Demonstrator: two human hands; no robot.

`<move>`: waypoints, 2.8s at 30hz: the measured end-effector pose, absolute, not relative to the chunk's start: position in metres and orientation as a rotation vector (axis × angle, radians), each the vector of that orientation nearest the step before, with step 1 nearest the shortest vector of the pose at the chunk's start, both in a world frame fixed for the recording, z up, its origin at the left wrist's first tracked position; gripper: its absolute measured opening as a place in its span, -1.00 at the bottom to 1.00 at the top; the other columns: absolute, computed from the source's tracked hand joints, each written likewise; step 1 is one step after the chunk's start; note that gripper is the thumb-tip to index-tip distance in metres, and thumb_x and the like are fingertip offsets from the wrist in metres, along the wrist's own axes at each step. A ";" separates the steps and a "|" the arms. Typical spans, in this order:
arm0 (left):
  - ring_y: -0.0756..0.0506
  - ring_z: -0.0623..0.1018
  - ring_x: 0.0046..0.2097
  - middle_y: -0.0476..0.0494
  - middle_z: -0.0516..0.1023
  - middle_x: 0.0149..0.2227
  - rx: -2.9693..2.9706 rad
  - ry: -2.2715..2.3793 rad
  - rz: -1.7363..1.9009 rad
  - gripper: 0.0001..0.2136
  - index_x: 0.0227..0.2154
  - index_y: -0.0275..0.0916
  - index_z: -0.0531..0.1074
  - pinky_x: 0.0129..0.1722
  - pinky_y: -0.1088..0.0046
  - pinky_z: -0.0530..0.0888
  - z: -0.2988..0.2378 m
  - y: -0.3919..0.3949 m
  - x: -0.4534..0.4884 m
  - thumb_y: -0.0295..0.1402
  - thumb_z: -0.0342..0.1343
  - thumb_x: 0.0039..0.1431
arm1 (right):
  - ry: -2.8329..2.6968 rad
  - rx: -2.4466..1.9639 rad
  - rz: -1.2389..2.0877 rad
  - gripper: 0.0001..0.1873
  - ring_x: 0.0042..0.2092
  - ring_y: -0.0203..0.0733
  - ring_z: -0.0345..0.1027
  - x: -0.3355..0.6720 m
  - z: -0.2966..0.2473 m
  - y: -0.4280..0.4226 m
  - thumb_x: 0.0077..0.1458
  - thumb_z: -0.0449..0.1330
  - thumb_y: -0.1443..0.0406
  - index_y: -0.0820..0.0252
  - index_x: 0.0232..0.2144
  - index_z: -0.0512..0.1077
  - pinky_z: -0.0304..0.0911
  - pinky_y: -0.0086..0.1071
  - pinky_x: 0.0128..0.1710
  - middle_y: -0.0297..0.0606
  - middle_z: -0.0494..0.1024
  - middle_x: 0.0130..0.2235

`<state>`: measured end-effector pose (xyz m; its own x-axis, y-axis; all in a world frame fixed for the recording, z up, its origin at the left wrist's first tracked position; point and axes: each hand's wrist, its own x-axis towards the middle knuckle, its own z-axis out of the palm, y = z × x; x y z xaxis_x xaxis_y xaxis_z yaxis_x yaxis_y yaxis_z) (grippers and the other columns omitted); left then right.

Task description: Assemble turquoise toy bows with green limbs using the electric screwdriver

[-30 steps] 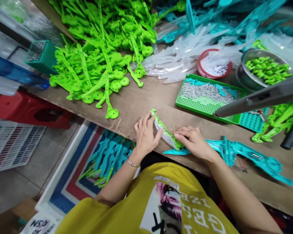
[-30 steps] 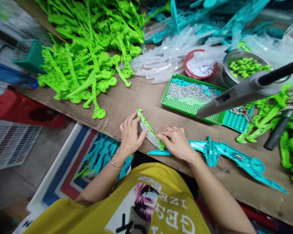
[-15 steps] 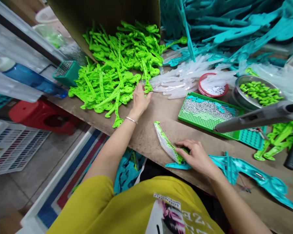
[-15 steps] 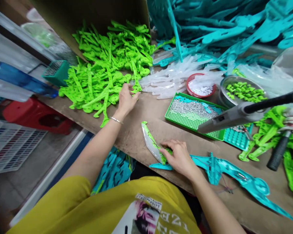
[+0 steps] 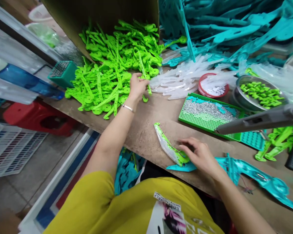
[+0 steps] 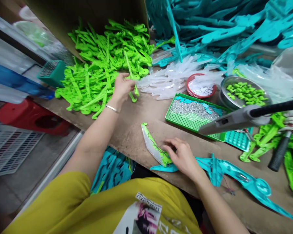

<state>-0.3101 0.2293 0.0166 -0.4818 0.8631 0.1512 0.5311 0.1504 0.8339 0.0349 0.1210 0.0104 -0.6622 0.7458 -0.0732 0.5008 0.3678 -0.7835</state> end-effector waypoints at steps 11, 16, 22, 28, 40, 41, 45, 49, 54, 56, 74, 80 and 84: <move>-0.07 0.56 -0.16 -0.12 0.55 -0.15 0.382 1.039 1.311 -0.73 -0.18 -0.21 0.39 -0.24 0.44 0.53 0.021 0.035 -0.131 -0.20 0.25 0.14 | -2.409 -0.855 0.700 -0.64 -0.06 -0.07 0.50 0.003 0.043 0.096 0.33 0.07 0.31 0.12 0.12 0.46 0.48 -0.18 -0.06 -0.08 0.55 -0.09; -0.09 0.57 -0.11 -0.19 0.56 -0.05 0.836 1.664 1.359 -0.62 0.08 -0.18 0.37 -0.15 0.37 0.53 0.001 0.034 -0.187 -0.30 0.18 0.21 | -2.408 -0.988 0.572 -0.68 -0.37 -0.18 0.42 0.018 0.030 0.088 0.28 0.10 0.30 0.17 0.01 0.54 0.37 -0.30 -0.32 -0.23 0.48 -0.39; -0.15 0.61 -0.07 -0.27 0.64 -0.08 1.125 1.862 1.204 -0.69 0.04 -0.27 0.41 -0.03 0.25 0.49 -0.022 0.065 -0.236 -0.43 0.07 0.24 | -2.612 -1.044 0.507 -0.69 -0.30 -0.06 0.43 0.004 0.016 0.076 0.25 0.09 0.32 0.20 -0.08 0.59 0.25 -0.23 -0.29 -0.16 0.53 -0.36; -0.14 0.62 -0.10 -0.22 0.66 -0.17 1.142 1.835 1.154 -0.72 0.00 -0.27 0.45 -0.01 0.27 0.47 -0.027 0.076 -0.238 -0.39 0.12 0.24 | -2.690 -1.091 0.513 -0.69 -0.30 -0.11 0.40 0.000 0.011 0.075 0.25 0.12 0.32 0.15 -0.05 0.59 0.19 -0.26 -0.26 -0.19 0.55 -0.31; -0.07 0.60 -0.27 -0.16 0.65 -0.27 1.116 1.836 1.109 -0.72 -0.12 -0.31 0.52 -0.18 0.37 0.50 -0.026 0.085 -0.239 -0.45 0.30 0.07 | -2.806 -1.209 0.649 -0.66 -0.24 -0.11 0.46 -0.004 0.017 0.081 0.27 0.09 0.30 0.12 0.01 0.57 0.22 -0.29 -0.21 -0.19 0.59 -0.24; -0.07 0.60 -0.27 -0.16 0.65 -0.27 1.113 1.836 1.110 -0.73 -0.13 -0.30 0.52 -0.19 0.37 0.50 -0.025 0.085 -0.239 -0.46 0.29 0.07 | -2.819 -1.214 0.663 -0.66 -0.24 -0.11 0.46 -0.005 0.019 0.083 0.28 0.09 0.30 0.11 0.01 0.57 0.22 -0.29 -0.20 -0.18 0.59 -0.24; -0.06 0.61 -0.27 -0.15 0.65 -0.27 1.100 1.832 1.112 -0.75 -0.15 -0.30 0.53 -0.20 0.39 0.51 -0.024 0.084 -0.240 -0.47 0.29 0.07 | -2.848 -1.230 0.702 -0.66 -0.21 -0.11 0.48 -0.006 0.023 0.086 0.28 0.07 0.29 0.11 0.00 0.57 0.23 -0.31 -0.19 -0.17 0.59 -0.22; -0.05 0.61 -0.28 -0.13 0.65 -0.28 1.091 1.829 1.115 -0.72 -0.15 -0.29 0.53 -0.21 0.40 0.51 -0.025 0.084 -0.241 -0.47 0.33 0.02 | -2.843 -1.272 0.802 -0.67 -0.18 -0.08 0.50 -0.007 0.028 0.094 0.28 0.10 0.24 0.11 -0.02 0.58 0.22 -0.32 -0.20 -0.16 0.61 -0.21; -0.05 0.60 -0.29 -0.12 0.65 -0.31 1.121 1.849 1.131 -0.72 -0.17 -0.28 0.54 -0.20 0.39 0.51 -0.025 0.083 -0.240 -0.48 0.34 0.02 | -2.695 -1.298 1.140 -0.67 -0.12 -0.06 0.52 -0.026 0.031 0.120 0.31 0.09 0.21 0.15 0.03 0.51 0.20 -0.33 -0.18 -0.16 0.66 -0.17; -0.05 0.60 -0.29 -0.11 0.65 -0.32 1.123 1.846 1.139 -0.73 -0.17 -0.28 0.55 -0.20 0.39 0.51 -0.025 0.083 -0.240 -0.48 0.33 0.01 | -2.660 -1.263 1.300 -0.59 -0.14 -0.06 0.50 -0.038 0.027 0.129 0.27 0.16 0.23 0.20 0.13 0.41 0.19 -0.33 -0.19 -0.15 0.64 -0.16; -0.08 0.61 -0.34 -0.12 0.60 -0.37 0.603 1.455 1.146 -0.57 -0.32 -0.33 0.52 -0.26 0.30 0.59 -0.017 0.072 -0.230 -0.12 0.44 -0.16 | -2.435 -1.135 1.410 -0.40 -0.16 -0.14 0.39 -0.042 0.009 0.119 0.18 0.17 0.33 0.38 0.25 0.24 0.23 -0.27 -0.08 -0.09 0.53 -0.16; -0.04 0.58 -0.41 -0.02 0.55 -0.46 0.512 1.367 1.203 -0.60 -0.39 -0.31 0.48 -0.28 0.32 0.58 -0.011 0.074 -0.227 -0.18 0.47 -0.20 | -2.102 -1.067 2.027 -0.73 -0.43 -0.34 0.14 -0.049 -0.005 0.141 0.04 0.26 0.18 0.31 -0.31 0.52 0.06 -0.40 -0.36 -0.42 0.37 -0.47; -0.03 0.58 -0.42 -0.01 0.55 -0.46 0.495 1.370 1.253 -0.58 -0.34 -0.31 0.47 -0.30 0.35 0.57 -0.013 0.072 -0.221 -0.17 0.47 -0.19 | -1.914 -1.112 2.160 -0.76 -0.48 -0.40 0.03 -0.053 -0.008 0.144 -0.11 0.31 0.19 0.25 -0.49 0.42 -0.06 -0.41 -0.43 -0.50 0.25 -0.55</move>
<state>-0.2214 0.0725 -0.0128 -0.2543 0.8591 -0.4442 -0.3655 0.3398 0.8666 -0.0534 0.1436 -0.0081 -0.7402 0.4789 -0.4719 0.4109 -0.2334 -0.8813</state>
